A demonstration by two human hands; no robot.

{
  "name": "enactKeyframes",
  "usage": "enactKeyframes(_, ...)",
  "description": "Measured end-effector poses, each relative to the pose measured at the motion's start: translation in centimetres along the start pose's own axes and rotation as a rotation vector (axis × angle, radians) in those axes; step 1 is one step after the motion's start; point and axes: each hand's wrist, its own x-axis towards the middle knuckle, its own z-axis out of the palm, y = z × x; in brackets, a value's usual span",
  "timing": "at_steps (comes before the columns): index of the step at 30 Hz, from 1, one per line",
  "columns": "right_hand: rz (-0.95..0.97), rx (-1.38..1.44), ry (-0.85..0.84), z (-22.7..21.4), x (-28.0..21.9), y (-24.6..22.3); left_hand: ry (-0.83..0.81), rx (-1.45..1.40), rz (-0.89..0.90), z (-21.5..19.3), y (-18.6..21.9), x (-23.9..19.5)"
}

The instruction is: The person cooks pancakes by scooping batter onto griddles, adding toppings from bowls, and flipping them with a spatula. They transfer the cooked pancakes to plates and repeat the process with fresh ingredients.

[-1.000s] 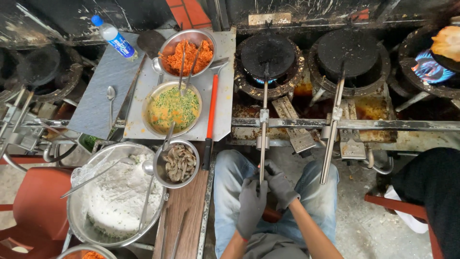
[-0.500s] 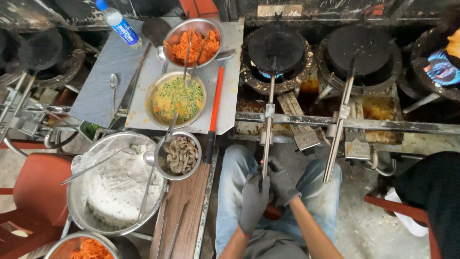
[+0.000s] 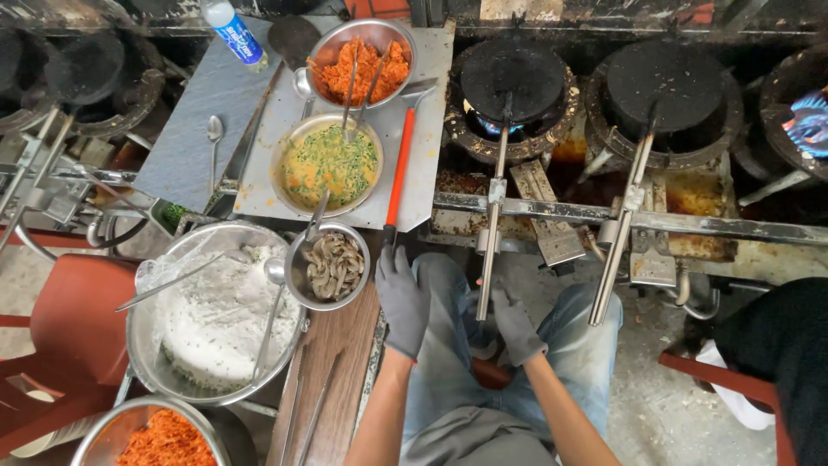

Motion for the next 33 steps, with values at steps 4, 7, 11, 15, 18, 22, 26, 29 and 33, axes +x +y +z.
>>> enactKeyframes(4, 0.094, -0.038, 0.072, 1.0, -1.8, -2.6, -0.147, 0.086, 0.149, -1.6, -1.1, -2.2)
enactKeyframes(7, -0.001, -0.591, 0.296, 2.6, -3.3, -2.7, -0.409, 0.381, 0.000, -4.5, -4.3, -5.8)
enactKeyframes(11, -0.416, -0.534, 0.395, 6.4, -6.3, -2.8, -0.445, 0.688, -0.192, -12.5, -11.5, -8.6)
enactKeyframes(15, -0.832, -1.058, 0.408, 9.4, -10.2, -4.6, -0.818, 0.812, -0.479, -16.6, -17.0, -14.1)
enactKeyframes(18, -0.966, -1.121, 0.236, 11.9, -11.7, -4.5, -0.703, 0.458, -0.492, -16.2, -21.3, -20.2)
enactKeyframes(22, -0.982, -1.150, 0.184, 12.2, -11.3, -4.4, -0.666, -0.023, -0.279, -17.0, -23.8, -21.7)
enactKeyframes(26, -0.911, -1.030, 0.359, 9.1, -9.2, -5.8, -0.888, -0.624, -0.323, -19.9, -18.0, -13.6)
enactKeyframes(29, -0.629, -0.776, 0.417, 6.3, -7.8, -6.1, -0.895, -0.663, -0.441, -18.8, -10.8, -6.4)
enactKeyframes(33, -0.194, -0.196, 0.226, 3.5, -5.6, -5.8, -0.966, -0.761, -0.339, -17.9, -3.2, 2.8)
